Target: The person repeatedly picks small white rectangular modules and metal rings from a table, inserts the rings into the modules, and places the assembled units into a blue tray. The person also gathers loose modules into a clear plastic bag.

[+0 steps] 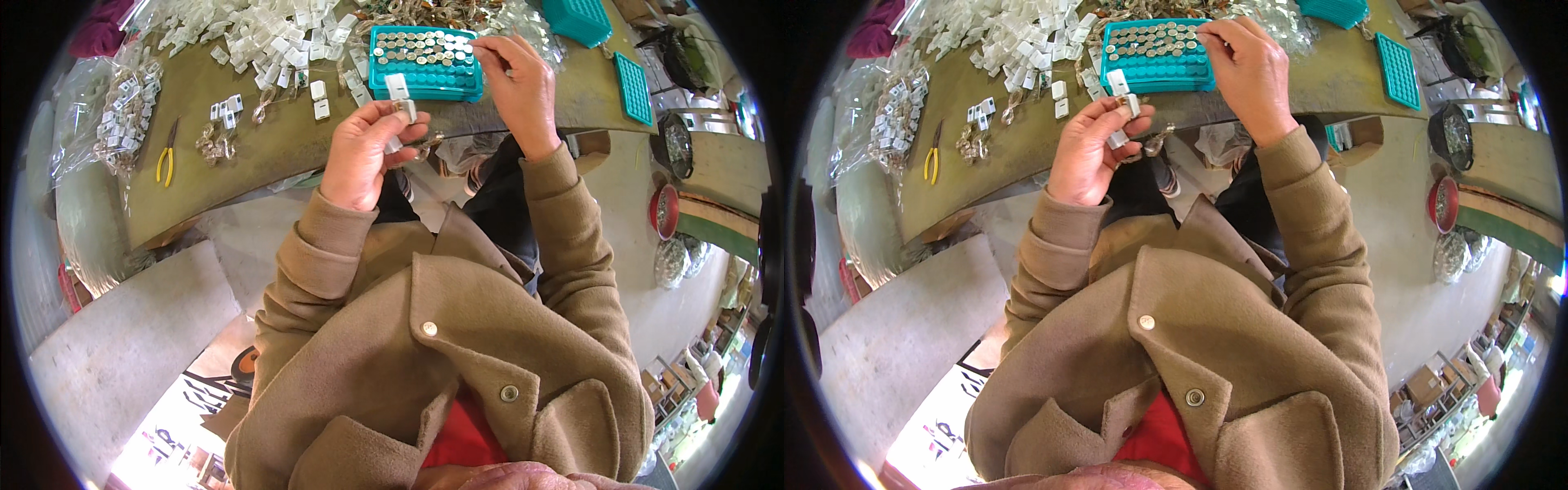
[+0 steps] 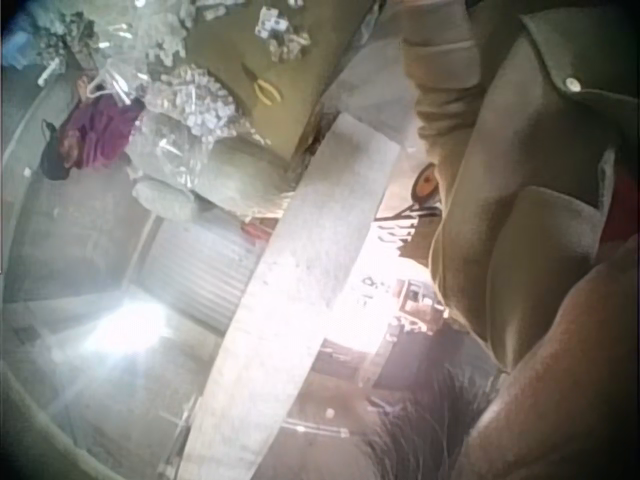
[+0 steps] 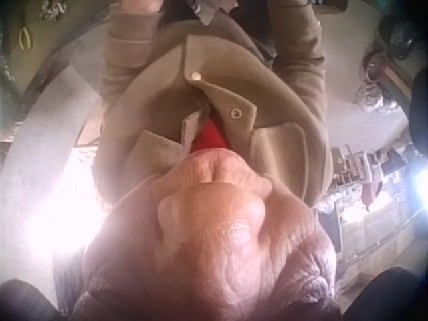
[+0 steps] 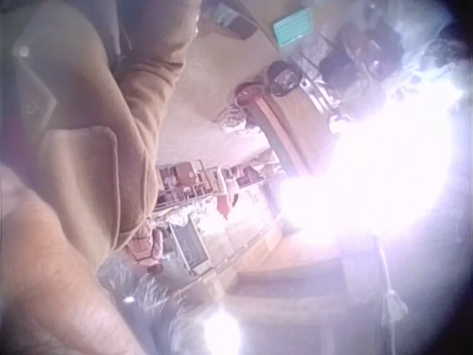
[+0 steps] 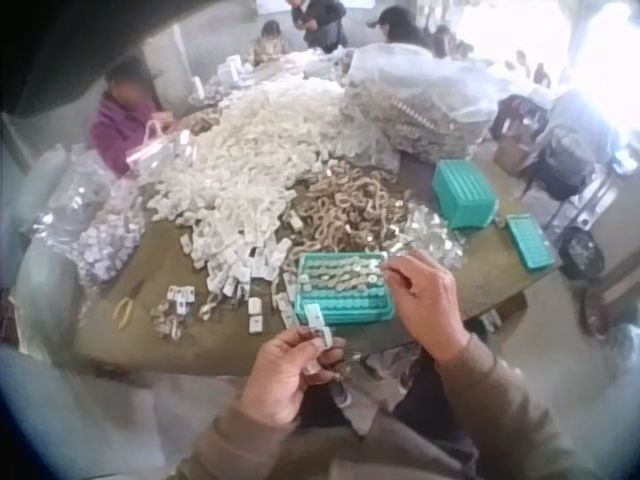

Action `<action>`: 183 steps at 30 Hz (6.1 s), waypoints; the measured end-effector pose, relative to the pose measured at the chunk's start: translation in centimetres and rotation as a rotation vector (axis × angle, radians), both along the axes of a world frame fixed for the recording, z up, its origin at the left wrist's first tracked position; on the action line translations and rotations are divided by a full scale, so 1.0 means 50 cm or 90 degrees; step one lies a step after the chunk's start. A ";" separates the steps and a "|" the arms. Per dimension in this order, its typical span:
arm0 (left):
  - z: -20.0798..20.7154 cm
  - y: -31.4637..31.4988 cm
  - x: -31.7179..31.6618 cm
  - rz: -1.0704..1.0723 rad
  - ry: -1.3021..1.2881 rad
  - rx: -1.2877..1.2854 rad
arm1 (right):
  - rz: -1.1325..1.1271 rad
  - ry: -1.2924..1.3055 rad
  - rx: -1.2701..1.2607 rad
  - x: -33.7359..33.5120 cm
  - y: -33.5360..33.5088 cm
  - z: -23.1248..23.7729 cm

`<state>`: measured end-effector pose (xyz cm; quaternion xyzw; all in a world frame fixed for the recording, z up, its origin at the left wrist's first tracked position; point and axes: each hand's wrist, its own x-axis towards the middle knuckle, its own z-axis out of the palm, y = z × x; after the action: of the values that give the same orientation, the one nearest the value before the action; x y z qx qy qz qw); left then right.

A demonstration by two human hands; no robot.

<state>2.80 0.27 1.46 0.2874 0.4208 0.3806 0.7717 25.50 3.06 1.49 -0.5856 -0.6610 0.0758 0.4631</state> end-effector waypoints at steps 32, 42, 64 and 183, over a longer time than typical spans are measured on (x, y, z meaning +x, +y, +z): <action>0.008 0.018 0.035 -0.008 -0.026 -0.048 | 0.213 -0.137 -0.071 -0.011 0.008 0.024; 0.009 0.007 0.034 -0.009 0.035 0.003 | 0.262 -0.074 -0.006 -0.060 -0.043 0.029; 0.003 0.015 0.048 0.032 0.047 -0.036 | 0.115 -0.178 0.071 -0.003 0.035 -0.008; -0.003 -0.051 0.024 0.101 0.004 0.090 | 0.235 -0.071 0.147 -0.121 -0.075 0.003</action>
<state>3.98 -2.26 1.30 0.3081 0.4165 0.4686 0.7155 19.45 -0.67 1.62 -0.4014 -0.7856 0.0507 0.4681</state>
